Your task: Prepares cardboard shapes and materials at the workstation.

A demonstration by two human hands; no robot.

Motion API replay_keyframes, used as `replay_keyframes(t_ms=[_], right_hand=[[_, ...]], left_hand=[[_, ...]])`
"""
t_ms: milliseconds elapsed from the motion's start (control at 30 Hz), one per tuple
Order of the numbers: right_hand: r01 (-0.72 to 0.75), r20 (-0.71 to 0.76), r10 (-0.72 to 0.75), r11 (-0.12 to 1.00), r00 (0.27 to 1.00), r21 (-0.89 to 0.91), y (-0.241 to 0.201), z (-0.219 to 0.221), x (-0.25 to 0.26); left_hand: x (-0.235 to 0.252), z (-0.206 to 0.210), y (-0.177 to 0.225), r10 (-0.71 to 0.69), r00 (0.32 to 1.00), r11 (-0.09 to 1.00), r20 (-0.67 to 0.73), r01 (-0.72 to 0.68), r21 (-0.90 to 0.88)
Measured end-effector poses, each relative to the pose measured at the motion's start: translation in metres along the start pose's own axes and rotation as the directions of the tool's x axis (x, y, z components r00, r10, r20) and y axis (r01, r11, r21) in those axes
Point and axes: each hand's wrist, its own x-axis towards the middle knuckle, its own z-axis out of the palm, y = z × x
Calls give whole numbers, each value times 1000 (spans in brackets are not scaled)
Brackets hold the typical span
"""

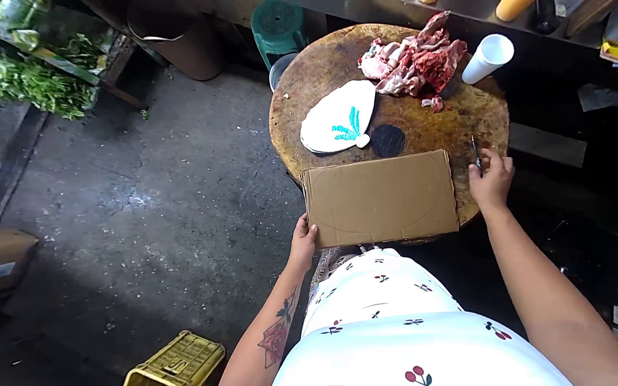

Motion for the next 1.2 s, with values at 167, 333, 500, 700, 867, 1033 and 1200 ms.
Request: replay_keyframes(t_ms=[167,333,500,700,867,1033,1200], right_hand=[[253,124,-289,936,949,243,-86,33,17],[49,302,-189,908,934,417,-178,94,63],[-111,303,10,942,953,317,-222,144,94],[-245,371,39,814,928,527,-229,113,82],[-185,326,-62,717,943,672,-162,29,3],[-428,452,167,701,876,571,-73,35,-91],[-481,477,243,736,845,477,-52,52,-111]], left_hand=[[5,-4,5,-33,999,999,-4,33,-9],[5,-19,13,-89,995,995,53,86,56],[4,-38,14,-108,993,993,38,105,56],[0,-45,8,293,950,906,-109,-239,350],[3,-21,23,558,829,735,30,-511,445],[12,24,31,534,776,449,336,-597,665],[22,48,30,399,805,213,440,-548,809]])
